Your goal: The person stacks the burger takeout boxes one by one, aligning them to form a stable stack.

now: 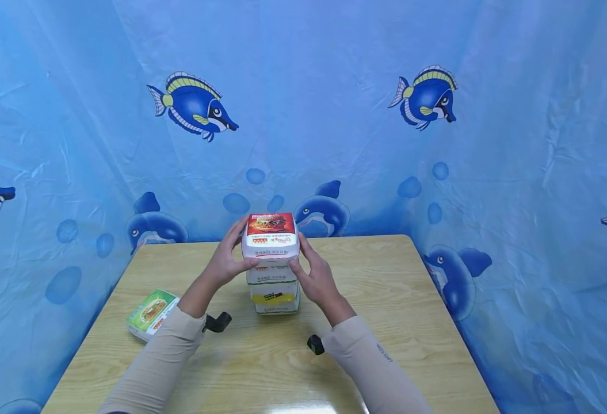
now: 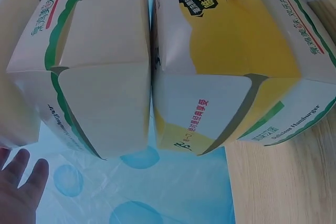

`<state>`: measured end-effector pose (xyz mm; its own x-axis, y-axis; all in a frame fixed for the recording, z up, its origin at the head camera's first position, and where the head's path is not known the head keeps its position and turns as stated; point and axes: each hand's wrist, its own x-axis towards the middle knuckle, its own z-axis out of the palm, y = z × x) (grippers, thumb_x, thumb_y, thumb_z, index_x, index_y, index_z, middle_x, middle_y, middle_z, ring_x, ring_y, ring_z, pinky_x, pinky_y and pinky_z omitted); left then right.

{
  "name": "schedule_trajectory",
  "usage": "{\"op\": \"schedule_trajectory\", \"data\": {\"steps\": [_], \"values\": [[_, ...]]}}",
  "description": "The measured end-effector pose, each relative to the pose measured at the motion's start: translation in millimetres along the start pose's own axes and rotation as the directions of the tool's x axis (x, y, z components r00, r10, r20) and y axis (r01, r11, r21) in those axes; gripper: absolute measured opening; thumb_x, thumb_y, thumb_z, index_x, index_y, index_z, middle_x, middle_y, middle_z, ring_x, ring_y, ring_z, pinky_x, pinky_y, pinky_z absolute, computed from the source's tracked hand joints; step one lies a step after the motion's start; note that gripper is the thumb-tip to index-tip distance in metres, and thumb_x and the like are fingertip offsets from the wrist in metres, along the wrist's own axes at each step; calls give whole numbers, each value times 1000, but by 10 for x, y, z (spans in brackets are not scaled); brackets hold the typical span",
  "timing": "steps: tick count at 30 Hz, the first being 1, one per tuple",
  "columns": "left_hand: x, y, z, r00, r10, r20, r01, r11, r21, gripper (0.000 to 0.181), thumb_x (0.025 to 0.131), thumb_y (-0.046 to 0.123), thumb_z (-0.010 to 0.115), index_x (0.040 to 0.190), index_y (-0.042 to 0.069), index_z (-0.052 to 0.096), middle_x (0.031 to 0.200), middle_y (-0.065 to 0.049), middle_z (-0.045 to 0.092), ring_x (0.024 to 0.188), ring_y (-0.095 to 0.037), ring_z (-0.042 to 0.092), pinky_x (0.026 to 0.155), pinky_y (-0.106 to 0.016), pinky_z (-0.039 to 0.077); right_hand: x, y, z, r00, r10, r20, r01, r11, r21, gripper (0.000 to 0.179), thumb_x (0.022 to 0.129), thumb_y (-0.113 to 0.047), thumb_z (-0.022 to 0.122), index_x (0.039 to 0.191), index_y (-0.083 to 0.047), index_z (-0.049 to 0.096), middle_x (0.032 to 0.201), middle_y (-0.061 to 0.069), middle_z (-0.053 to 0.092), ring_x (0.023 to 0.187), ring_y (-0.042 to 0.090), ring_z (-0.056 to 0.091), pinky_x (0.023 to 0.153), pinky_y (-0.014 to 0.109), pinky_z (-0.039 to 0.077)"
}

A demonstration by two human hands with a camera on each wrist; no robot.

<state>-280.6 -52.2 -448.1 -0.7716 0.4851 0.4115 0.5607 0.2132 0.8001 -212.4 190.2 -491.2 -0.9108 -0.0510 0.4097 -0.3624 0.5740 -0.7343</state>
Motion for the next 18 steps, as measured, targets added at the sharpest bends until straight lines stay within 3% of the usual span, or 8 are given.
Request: {"op": "schedule_trajectory", "data": {"steps": [2, 8, 11, 18], "values": [[2, -85, 15, 1000, -4, -3, 4, 1000, 4, 99, 78, 27, 81, 157, 23, 20, 158, -2, 21, 138, -30, 30, 104, -61, 31, -6, 12, -2, 1000, -12, -10, 12, 1000, 1, 64, 102, -46, 45, 157, -35, 14, 155, -2, 32, 138, 26, 36, 107, 61, 28], [-20, -130, 33, 1000, -21, 2, 21, 1000, -1, 100, 76, 49, 79, 155, 34, 19, 158, 6, 21, 136, -26, 34, 105, -59, 31, -23, 49, -4, 999, -25, -24, 25, 1000, 3, 63, 102, -45, 46, 156, -35, 16, 154, -1, 33, 137, 27, 38, 106, 62, 29], [-26, -133, 38, 999, -32, 6, 32, 999, -1, 102, 75, 57, 76, 156, 34, 18, 158, 6, 20, 135, -29, 36, 104, -62, 32, -27, 55, -2, 1000, -22, -19, 22, 1000, -3, 64, 102, -46, 46, 157, -35, 16, 154, -1, 33, 137, 27, 37, 105, 62, 29], [-38, -173, 46, 1000, -12, 11, 12, 1000, -28, 103, 76, 58, 76, 157, 30, 18, 158, 2, 22, 136, -30, 35, 104, -60, 32, -36, 60, 1, 999, -39, -29, 38, 999, -6, 63, 101, -43, 48, 156, -34, 19, 152, 0, 36, 135, 27, 40, 105, 61, 31]]}}
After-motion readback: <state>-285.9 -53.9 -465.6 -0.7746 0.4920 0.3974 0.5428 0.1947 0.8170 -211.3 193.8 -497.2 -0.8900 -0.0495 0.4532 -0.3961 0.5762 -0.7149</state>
